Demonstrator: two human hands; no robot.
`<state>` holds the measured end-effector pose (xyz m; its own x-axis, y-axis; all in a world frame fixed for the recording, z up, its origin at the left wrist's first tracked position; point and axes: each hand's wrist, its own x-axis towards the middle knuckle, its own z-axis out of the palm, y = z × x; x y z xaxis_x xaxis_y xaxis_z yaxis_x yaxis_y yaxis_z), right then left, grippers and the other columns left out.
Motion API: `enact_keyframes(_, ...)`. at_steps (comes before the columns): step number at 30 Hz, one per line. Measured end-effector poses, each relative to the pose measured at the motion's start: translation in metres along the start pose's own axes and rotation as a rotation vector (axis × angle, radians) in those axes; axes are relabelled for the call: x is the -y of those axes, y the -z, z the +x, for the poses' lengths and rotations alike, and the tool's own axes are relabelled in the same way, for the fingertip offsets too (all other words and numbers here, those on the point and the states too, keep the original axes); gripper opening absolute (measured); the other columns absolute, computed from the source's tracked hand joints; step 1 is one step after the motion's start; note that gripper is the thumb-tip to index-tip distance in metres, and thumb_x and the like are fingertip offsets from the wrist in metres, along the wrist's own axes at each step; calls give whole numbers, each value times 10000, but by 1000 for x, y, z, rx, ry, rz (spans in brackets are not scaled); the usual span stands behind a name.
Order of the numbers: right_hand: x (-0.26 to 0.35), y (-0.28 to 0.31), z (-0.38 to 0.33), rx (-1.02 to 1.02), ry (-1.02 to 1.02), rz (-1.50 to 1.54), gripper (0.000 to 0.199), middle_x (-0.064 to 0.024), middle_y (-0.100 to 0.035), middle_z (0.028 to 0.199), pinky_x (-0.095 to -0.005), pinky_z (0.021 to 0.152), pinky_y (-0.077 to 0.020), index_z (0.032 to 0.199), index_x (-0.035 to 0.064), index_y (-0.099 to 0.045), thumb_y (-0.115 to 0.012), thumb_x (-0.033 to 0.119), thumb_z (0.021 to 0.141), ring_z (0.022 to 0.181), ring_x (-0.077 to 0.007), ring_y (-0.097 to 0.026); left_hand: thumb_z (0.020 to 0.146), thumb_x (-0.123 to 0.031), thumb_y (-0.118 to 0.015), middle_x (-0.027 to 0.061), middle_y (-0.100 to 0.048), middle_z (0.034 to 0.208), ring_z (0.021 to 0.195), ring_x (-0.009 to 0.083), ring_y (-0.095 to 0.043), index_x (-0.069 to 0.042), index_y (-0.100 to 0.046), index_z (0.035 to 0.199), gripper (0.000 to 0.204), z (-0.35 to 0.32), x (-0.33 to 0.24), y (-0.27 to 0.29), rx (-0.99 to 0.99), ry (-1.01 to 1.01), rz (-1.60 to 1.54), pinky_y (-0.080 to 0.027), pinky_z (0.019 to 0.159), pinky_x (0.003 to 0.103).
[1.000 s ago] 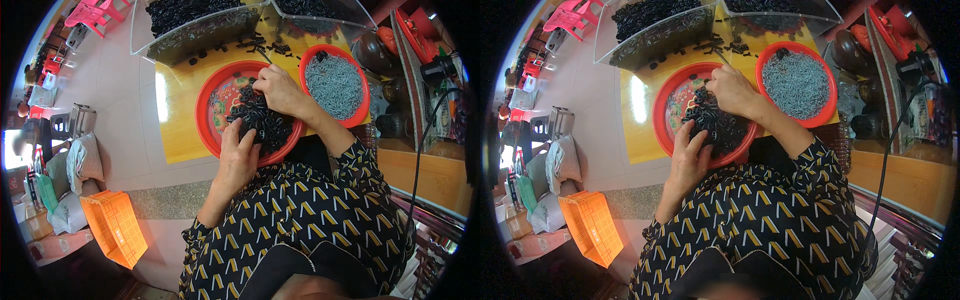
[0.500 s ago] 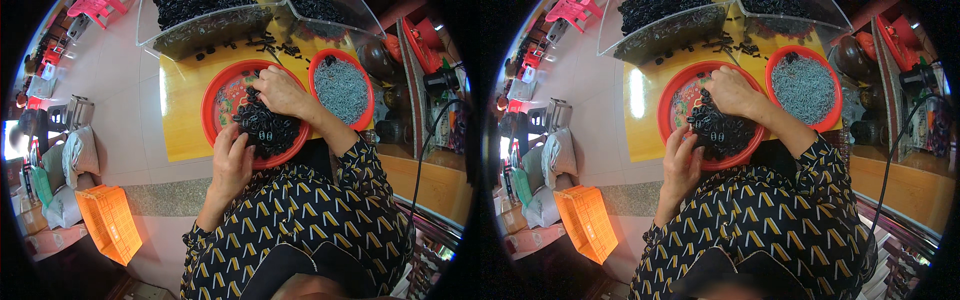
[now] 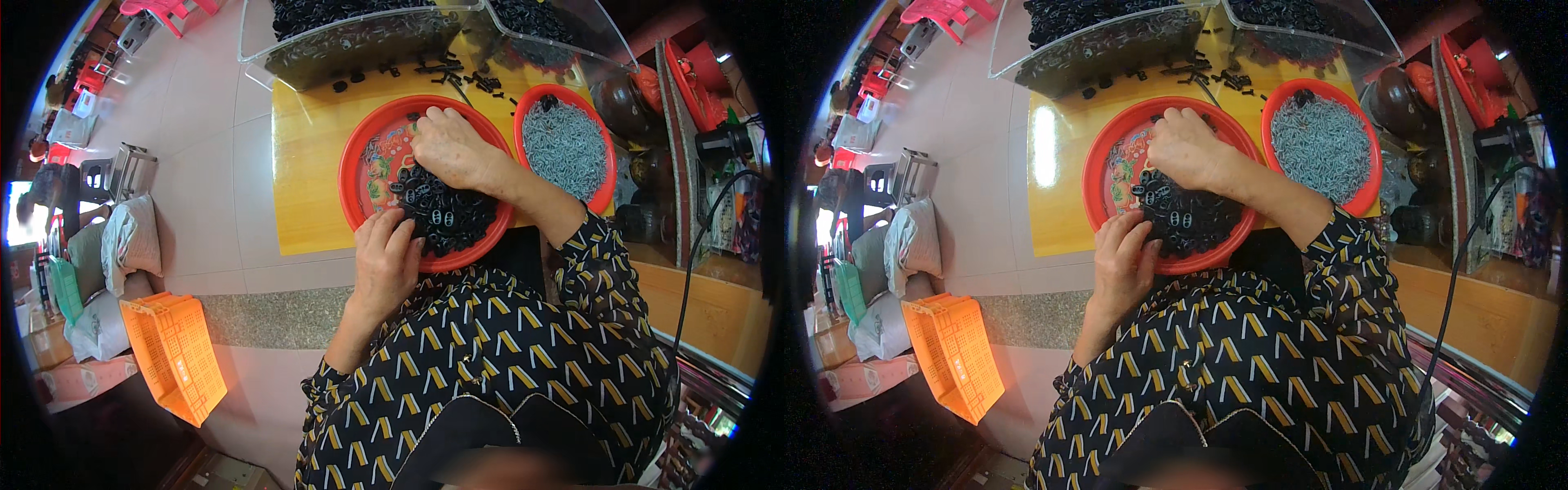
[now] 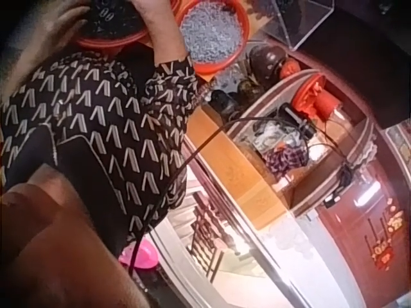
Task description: The person assembles small black plastic components by hand, combining them and placing them into a red tray.
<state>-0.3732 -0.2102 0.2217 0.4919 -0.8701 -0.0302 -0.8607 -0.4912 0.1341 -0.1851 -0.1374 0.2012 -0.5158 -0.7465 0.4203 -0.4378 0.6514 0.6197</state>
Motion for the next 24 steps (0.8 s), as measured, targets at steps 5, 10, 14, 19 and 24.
enact_keyframes(5, 5, 9, 2, -2, 16, -46, 128, -78, -563, 761, -323, 640, -374, 683, 69, -645, -544, 143, 656, 796, -223, -489, 625, -30, -640, 157, -538, 963, 913, 329, -496, 15, -556, 909, 300, -3, 0, 1, -15, -24, 34, -388, 798, 400)
enact_keyframes(10, 4, 0, 3, 27, 52, -56, 119, -44, -568, 729, -325, 622, -373, 661, 83, -646, -545, 146, 649, 768, -214, -500, 631, -34, -637, 151, -543, 944, 898, 321, -502, 11, -556, 896, 281, -4, 0, -2, -18, -42, 21, -387, 786, 398)
enact_keyframes(14, 3, 4, 0, -4, 72, -49, 120, -53, -566, 712, -326, 620, -374, 649, 81, -642, -545, 151, 645, 765, -213, -500, 631, -36, -637, 150, -544, 942, 891, 317, -503, 11, -553, 899, 284, -9, -2, 0, -20, -53, 19, -387, 780, 396)
enact_keyframes(19, 2, 9, 0, -2, 34, 44, 105, -76, -558, 708, -355, 648, -401, 662, 60, -617, -578, 153, 635, 767, -241, -507, 626, -40, -638, 150, -542, 940, 876, 318, -506, 11, -549, 900, 293, -12, -1, -2, -31, -64, 26, -387, 769, 397)
enact_keyframes(24, 1, 17, 19, -277, 81, 217, 118, -109, -536, 732, -351, 692, -425, 677, 41, -570, -611, 132, 614, 767, -268, -508, 624, -42, -637, 151, -538, 940, 877, 320, -503, 13, -540, 898, 296, -6, 2, -2, -43, -72, 42, -389, 759, 401)
